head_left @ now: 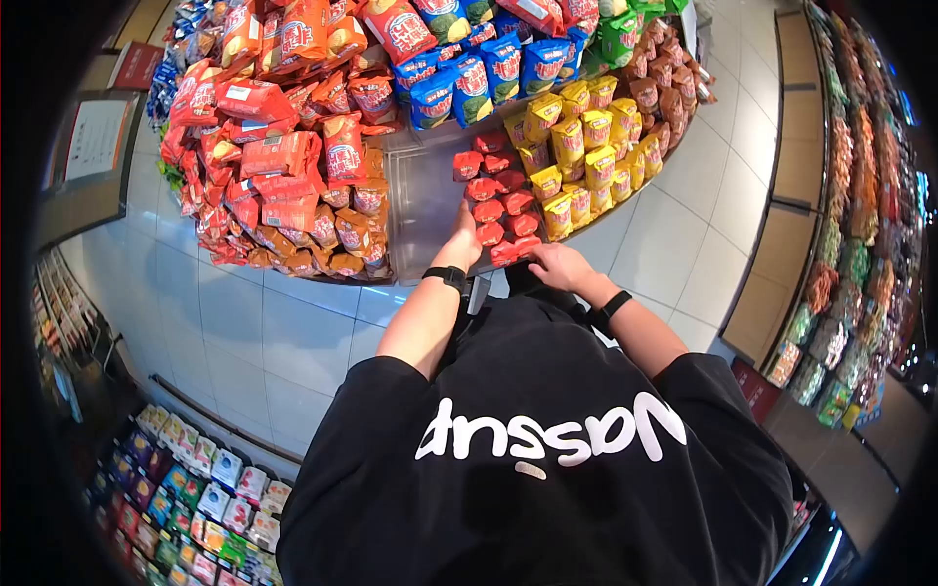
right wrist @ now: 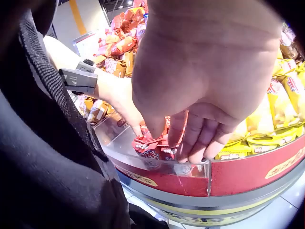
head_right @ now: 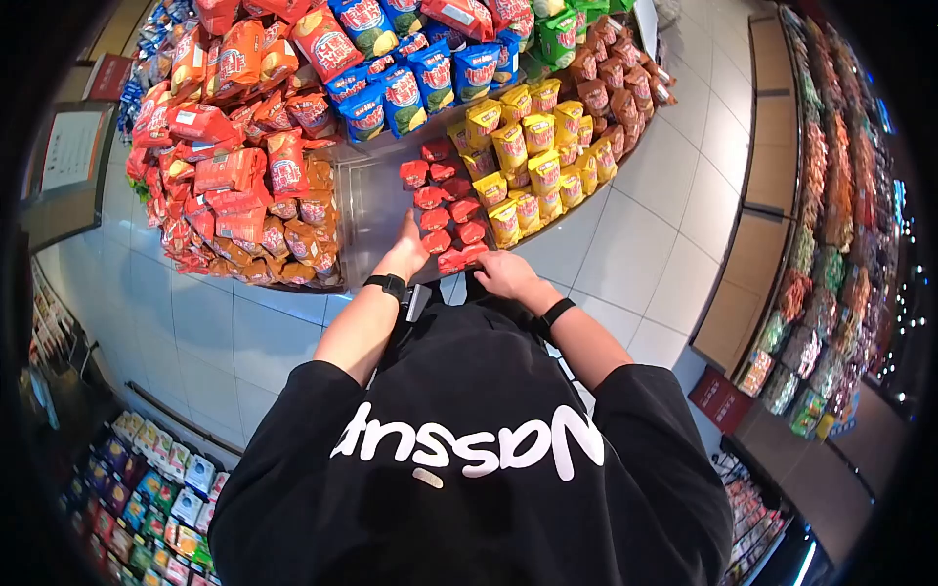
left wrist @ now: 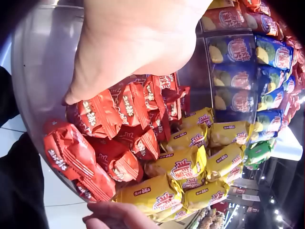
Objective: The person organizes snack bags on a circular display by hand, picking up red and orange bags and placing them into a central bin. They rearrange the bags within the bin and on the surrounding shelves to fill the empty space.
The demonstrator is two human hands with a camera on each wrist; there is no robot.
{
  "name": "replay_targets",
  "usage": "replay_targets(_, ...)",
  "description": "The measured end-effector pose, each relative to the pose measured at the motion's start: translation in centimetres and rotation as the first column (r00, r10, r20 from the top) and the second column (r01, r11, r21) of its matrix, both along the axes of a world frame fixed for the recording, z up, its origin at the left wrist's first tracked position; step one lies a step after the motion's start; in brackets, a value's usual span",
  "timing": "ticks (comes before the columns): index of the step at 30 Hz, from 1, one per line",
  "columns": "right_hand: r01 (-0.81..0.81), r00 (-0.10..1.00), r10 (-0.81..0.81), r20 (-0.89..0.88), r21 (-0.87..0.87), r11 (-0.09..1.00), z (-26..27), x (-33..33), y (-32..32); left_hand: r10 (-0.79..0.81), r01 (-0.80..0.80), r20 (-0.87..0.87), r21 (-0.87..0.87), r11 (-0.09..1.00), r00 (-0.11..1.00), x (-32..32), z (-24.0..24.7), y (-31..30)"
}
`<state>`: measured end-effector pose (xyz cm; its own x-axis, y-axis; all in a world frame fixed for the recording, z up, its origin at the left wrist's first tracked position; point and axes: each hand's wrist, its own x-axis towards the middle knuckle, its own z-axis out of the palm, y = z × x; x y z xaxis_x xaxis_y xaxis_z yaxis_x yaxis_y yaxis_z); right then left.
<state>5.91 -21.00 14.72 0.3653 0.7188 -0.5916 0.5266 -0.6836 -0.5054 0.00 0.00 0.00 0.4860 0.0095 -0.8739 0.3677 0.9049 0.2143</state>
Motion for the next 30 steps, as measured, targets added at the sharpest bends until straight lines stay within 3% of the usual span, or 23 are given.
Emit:
replay_targets(2,-0.02,1.0,0.02,0.0,0.025,0.999,0.5,1.2,-0.8,0.024,-0.027,-0.085,-0.044,0.999,0.996,1.1,1.6,0.4)
replay_targets(3,-0.028,0.998,0.032,-0.056,0.074,0.997,0.7,0.4,-0.5,0.038,-0.035,-0.131,0.024,0.999,0.991,-0.7,2.8,1.5)
replay_targets(10,-0.065,0.997,0.07,-0.045,0.108,0.992,3.8,6.3,-5.8,0.125,-0.116,-0.045,0.155,0.981,0.991,3.1,4.9,-2.5)
replay_targets(13,-0.083,0.996,0.087,-0.031,0.12,0.989,4.0,7.5,-7.6,0.175,-0.171,-0.039,0.098,0.98,0.984,2.2,3.4,-1.6)
replay_targets(14,-0.085,0.996,0.088,-0.023,0.127,0.988,4.3,8.0,-8.0,0.149,-0.134,-0.107,0.133,0.982,0.983,2.0,2.7,-1.5)
replay_targets(18,-0.07,0.998,0.07,0.004,0.16,0.985,5.4,10.0,-9.5,0.089,-0.063,-0.113,0.216,0.974,0.99,1.7,6.1,-1.8)
replay_targets(21,-0.063,0.998,0.058,0.036,0.174,0.983,5.9,10.8,-10.4,0.041,0.034,-0.262,0.277,0.96,0.964,0.7,-1.0,-0.1)
replay_targets(22,-0.065,0.997,0.058,0.046,0.182,0.981,6.0,11.0,-10.7,0.067,0.016,-0.304,0.263,0.965,0.95,1.5,2.1,-0.2)
replay_targets(25,-0.048,0.998,0.039,0.051,0.194,0.98,6.5,11.3,-11.2,0.136,-0.163,0.15,0.188,0.969,0.979,2.7,5.8,-1.9)
replay_targets(26,-0.038,0.998,0.029,0.049,0.198,0.98,6.7,11.3,-11.3,0.117,-0.124,0.044,0.242,0.962,0.992,3.1,6.4,-2.3)
replay_targets(29,-0.036,0.999,0.027,0.044,0.208,0.978,6.0,10.9,-11.7,0.148,-0.164,0.102,0.175,0.971,0.984,2.9,2.3,-1.6)
replay_targets(30,-0.048,0.998,0.037,0.055,0.228,0.972,6.1,10.8,-11.6,0.171,-0.192,0.231,0.067,0.979,0.958,2.5,1.9,-1.3)
